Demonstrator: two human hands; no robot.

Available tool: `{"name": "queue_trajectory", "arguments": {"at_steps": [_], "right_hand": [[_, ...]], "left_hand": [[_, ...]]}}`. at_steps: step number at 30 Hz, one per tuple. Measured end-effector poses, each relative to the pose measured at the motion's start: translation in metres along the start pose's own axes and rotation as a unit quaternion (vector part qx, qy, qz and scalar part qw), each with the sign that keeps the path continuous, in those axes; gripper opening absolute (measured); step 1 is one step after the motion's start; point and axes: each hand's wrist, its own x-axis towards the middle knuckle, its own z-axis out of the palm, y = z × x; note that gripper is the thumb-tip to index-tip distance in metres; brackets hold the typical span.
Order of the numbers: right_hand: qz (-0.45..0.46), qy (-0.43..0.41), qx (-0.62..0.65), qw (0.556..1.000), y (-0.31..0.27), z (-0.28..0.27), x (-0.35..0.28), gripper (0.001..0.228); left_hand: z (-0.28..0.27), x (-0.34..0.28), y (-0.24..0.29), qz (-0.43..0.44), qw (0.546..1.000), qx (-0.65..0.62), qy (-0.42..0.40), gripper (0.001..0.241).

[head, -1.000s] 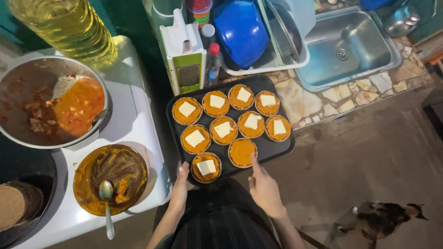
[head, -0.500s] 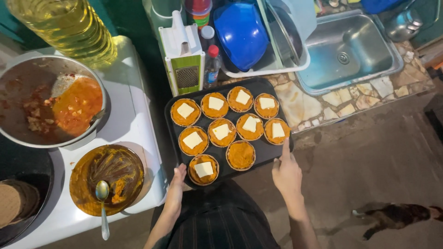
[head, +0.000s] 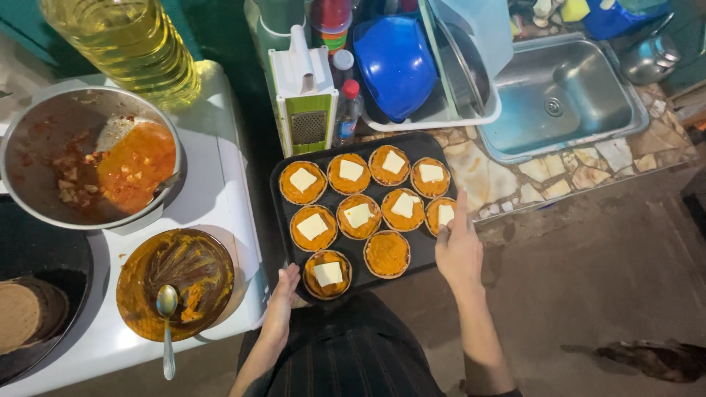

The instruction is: Preparing savory tarts by filling shells with a squash mixture and adding cheese.

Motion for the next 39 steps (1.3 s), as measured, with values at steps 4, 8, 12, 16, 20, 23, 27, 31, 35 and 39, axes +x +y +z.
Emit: {"name": "queue_trajectory", "arguments": {"at_steps": [4,8,12,16,20,23,27,31,35,39], "right_hand": [[-0.008,-0.001,0.006,1.000,0.001,0.000,-0.002,0.085],[-0.054,0.012,0.019,0.998,-0.009,0.001,-0.012,0.079],[-0.018,-0.043,-0.049,0.998,0.012,0.033,-0.029,0.076],[-0.063,-0.021,0.062,0.996,0.075,0.104,-0.046,0.075],[0.100,-0.097,0.367,0.920,0.123,0.168,-0.049,0.062],[0.187,-0.078,0.351,0.914,0.114,0.174,-0.047,0.057],[0.197,-0.047,0.331,0.922,0.094,0.162,-0.039,0.060],[0.225,-0.079,0.307,0.921,0.085,0.161,-0.034,0.068],[0.186,-0.084,0.329,0.922,0.090,0.164,-0.036,0.069],[0.209,-0.153,0.364,0.895,0.083,0.146,-0.029,0.070]], "left_hand": [[-0.004,0.006,-0.010,0.034,0.999,-0.017,-0.008,0.088],[-0.003,0.004,-0.010,0.034,0.999,-0.026,-0.010,0.087],[0.003,-0.005,0.000,0.000,1.000,0.025,0.005,0.087],[0.003,0.002,-0.008,0.006,1.000,0.016,-0.015,0.087],[0.002,-0.003,0.002,-0.013,0.998,0.043,-0.034,0.085],[-0.003,0.004,-0.004,-0.006,0.998,0.045,-0.046,0.085],[-0.004,0.004,0.006,-0.038,0.996,0.063,-0.048,0.082],[-0.007,0.002,0.007,-0.033,0.996,0.055,-0.070,0.081],[-0.006,0.007,-0.005,-0.022,0.998,0.025,-0.057,0.083],[-0.003,0.013,-0.016,-0.009,0.999,0.000,-0.036,0.083]]}}
